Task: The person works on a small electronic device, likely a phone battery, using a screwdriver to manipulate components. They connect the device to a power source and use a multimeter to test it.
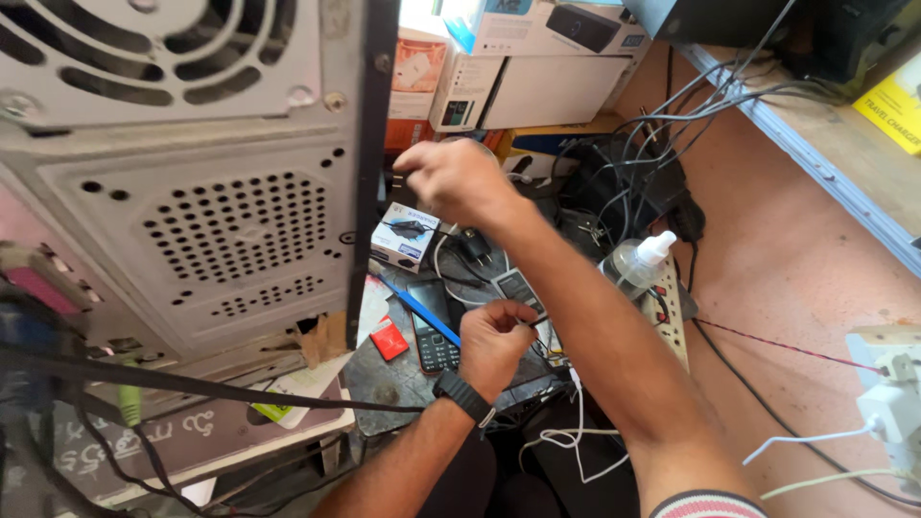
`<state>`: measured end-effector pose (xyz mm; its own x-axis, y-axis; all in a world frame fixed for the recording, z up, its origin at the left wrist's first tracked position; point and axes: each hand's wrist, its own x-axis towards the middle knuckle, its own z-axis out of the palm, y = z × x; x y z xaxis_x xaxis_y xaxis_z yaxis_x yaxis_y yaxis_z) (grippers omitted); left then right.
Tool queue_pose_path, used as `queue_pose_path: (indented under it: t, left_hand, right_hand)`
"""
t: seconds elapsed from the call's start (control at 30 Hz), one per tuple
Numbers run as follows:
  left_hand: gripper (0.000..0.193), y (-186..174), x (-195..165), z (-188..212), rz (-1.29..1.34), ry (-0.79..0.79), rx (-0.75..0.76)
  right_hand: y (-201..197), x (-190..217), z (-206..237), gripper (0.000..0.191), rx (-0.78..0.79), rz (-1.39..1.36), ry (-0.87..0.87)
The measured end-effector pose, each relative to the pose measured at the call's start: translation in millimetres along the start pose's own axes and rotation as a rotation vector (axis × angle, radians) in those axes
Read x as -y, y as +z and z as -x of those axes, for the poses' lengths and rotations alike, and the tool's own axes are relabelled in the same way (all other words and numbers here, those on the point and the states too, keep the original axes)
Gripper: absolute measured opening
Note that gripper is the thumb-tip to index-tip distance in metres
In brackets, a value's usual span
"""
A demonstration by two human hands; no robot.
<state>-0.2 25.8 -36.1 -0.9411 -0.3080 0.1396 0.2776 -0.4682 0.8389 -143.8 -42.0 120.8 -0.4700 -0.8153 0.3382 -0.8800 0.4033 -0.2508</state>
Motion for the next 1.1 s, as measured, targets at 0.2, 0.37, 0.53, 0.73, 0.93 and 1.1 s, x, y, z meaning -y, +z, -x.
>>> queue_pose_path:
  t: [0.2, 0.37, 0.53, 0.73, 0.93, 1.1]
  left_hand:
    - [0.009, -9, 3, -5, -0.043, 0.064, 0.026]
    - [0.022, -12, 23, -9, -0.103, 0.148, -0.049]
    - [0.025, -5, 25, -4, -0.075, 0.076, -0.086]
    - [0.006, 2, 6, 9, 0.079, 0.069, 0.049]
    - [0.014, 7, -5, 11, 0.024, -0.019, 0.026]
    - [0.015, 7, 4, 15, 0.097, 0.009, 0.022]
  right_hand:
    - [86, -34, -56, 0.013, 0.344, 0.299, -0.493]
    - [115, -41, -68, 0.018, 0.189, 0.092, -0.481]
    - [103, -21, -60, 0.02, 0.105, -0.088, 0.126]
    - [57, -11, -42, 0.028, -0.219, -0.366, 0.12]
    - [-48, 15, 7, 0.026, -0.188, -1.003, 0.317]
    - [-156, 22, 71, 0.021, -0.358, -0.743, 0.249]
